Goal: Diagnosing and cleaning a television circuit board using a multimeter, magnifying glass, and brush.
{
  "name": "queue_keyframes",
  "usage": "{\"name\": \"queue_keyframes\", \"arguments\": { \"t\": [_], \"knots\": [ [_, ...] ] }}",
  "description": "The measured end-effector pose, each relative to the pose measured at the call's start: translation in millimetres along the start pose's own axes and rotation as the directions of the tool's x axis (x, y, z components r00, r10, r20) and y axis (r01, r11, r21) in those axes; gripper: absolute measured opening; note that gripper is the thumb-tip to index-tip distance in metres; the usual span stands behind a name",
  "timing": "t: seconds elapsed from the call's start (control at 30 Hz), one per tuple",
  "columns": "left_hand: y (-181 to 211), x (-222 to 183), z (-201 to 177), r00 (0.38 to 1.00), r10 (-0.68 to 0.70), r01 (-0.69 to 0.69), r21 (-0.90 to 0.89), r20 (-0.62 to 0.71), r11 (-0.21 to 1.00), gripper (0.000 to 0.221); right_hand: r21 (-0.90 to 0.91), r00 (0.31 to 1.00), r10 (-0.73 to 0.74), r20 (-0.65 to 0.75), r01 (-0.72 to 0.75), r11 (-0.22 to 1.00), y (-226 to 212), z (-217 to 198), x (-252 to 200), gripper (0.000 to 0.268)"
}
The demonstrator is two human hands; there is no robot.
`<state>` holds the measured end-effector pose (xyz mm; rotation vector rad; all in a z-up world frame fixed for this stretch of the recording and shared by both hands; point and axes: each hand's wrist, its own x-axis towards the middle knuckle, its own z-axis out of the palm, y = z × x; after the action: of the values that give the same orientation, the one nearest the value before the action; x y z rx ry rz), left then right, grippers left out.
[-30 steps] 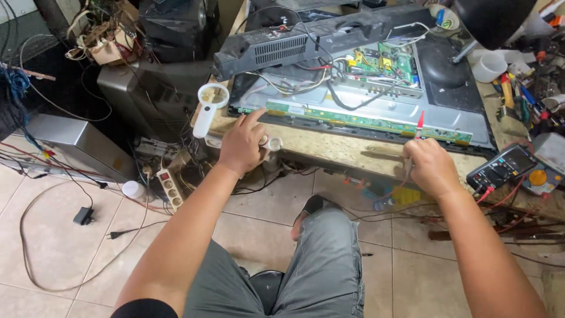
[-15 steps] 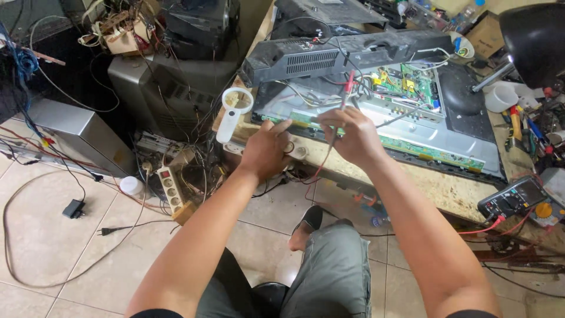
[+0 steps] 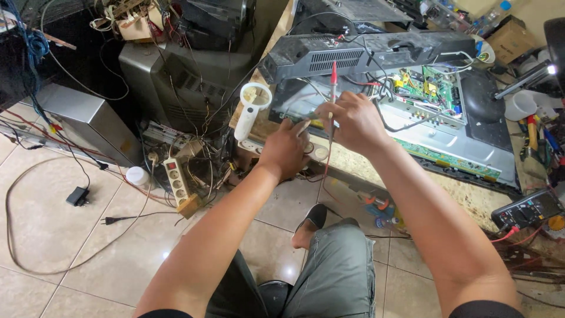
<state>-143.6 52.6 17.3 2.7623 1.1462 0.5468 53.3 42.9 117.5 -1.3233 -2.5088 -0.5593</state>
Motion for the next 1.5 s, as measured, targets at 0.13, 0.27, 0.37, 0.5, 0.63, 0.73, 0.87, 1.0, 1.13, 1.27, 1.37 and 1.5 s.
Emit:
{"name": "queue_keyframes", "arguments": {
  "t": [0.13,0.27,0.37,0.5,0.63,0.73,0.87,1.0,1.13,1.27,1.37,1.5],
  "knots": [
    [0.8,-3.4,-7.4,1.0,-0.004,0.002,-0.084,-0.024,0.997,0.049,-0.153,0.999,0.016,0.044,-0.009,0.988,10.7,-2.2,0.9,0.014],
    [3.0,-7.0,-19.5,1.0,-0.006,0.006,-0.029,0.001,1.0,0.05,0.037,0.993,0.077,0.087,-0.08,0.996,-7.4,-13.2,7.5,0.005],
    [6.2,-11.0,-28.4,1.0,-0.012,0.011,-0.041,-0.019,0.999,0.05,-0.153,0.999,0.0,-0.033,-0.005,0.988,3.3,-8.2,-8.8,0.013],
    [-8.1,-9.0,-6.0,0.973,0.065,-0.088,-0.094,-0.22,0.992,0.039,-0.054,0.968,0.157,-0.198,-0.171,0.984,2.9,-48.0,-54.6,0.014],
    [0.8,-5.9,-17.3,0.972,0.0,-0.069,-0.282,-0.237,0.957,0.029,-0.14,0.919,0.315,-0.239,-0.354,0.925,15.5,-81.0,-149.2,0.017],
    [-0.4,-9.1,-13.3,0.953,-0.083,-0.07,-0.482,-0.29,0.874,0.02,-0.445,0.961,0.26,-0.096,-0.275,0.852,49.3,-84.5,-230.5,0.036],
    [-0.1,-7.4,-6.9,0.923,-0.18,-0.005,-0.481,-0.339,0.877,0.021,-0.555,0.961,0.275,-0.015,-0.236,0.797,77.7,-76.1,-300.2,0.024],
    [-6.0,0.0,13.8,0.881,-0.2,-0.022,-0.458,-0.429,0.889,0.026,-0.634,0.927,0.374,-0.017,-0.299,0.713,95.9,-59.1,-343.8,0.019],
    [-1.7,-0.5,9.2,0.853,-0.139,-0.06,-0.36,-0.502,0.931,0.034,-0.513,0.828,0.561,-0.01,-0.486,0.707,74.5,-71.3,-344.1,0.031],
    [-8.2,0.6,21.8,0.857,-0.121,-0.045,-0.306,-0.502,0.951,0.034,-0.435,0.776,0.63,-0.036,-0.58,0.689,64.8,-49.3,-362.1,0.03],
    [-9.6,-0.3,27.0,0.868,-0.125,-0.051,-0.336,-0.48,0.94,0.03,-0.333,0.806,0.559,-0.197,-0.591,0.735,51.2,-38.4,-368.9,0.033],
    [6.7,-3.6,13.6,0.878,-0.244,0.073,-0.389,-0.412,0.919,0.03,-0.182,0.82,0.459,-0.341,-0.537,0.824,12.4,-58.0,-341.9,0.019]
  ]
}}
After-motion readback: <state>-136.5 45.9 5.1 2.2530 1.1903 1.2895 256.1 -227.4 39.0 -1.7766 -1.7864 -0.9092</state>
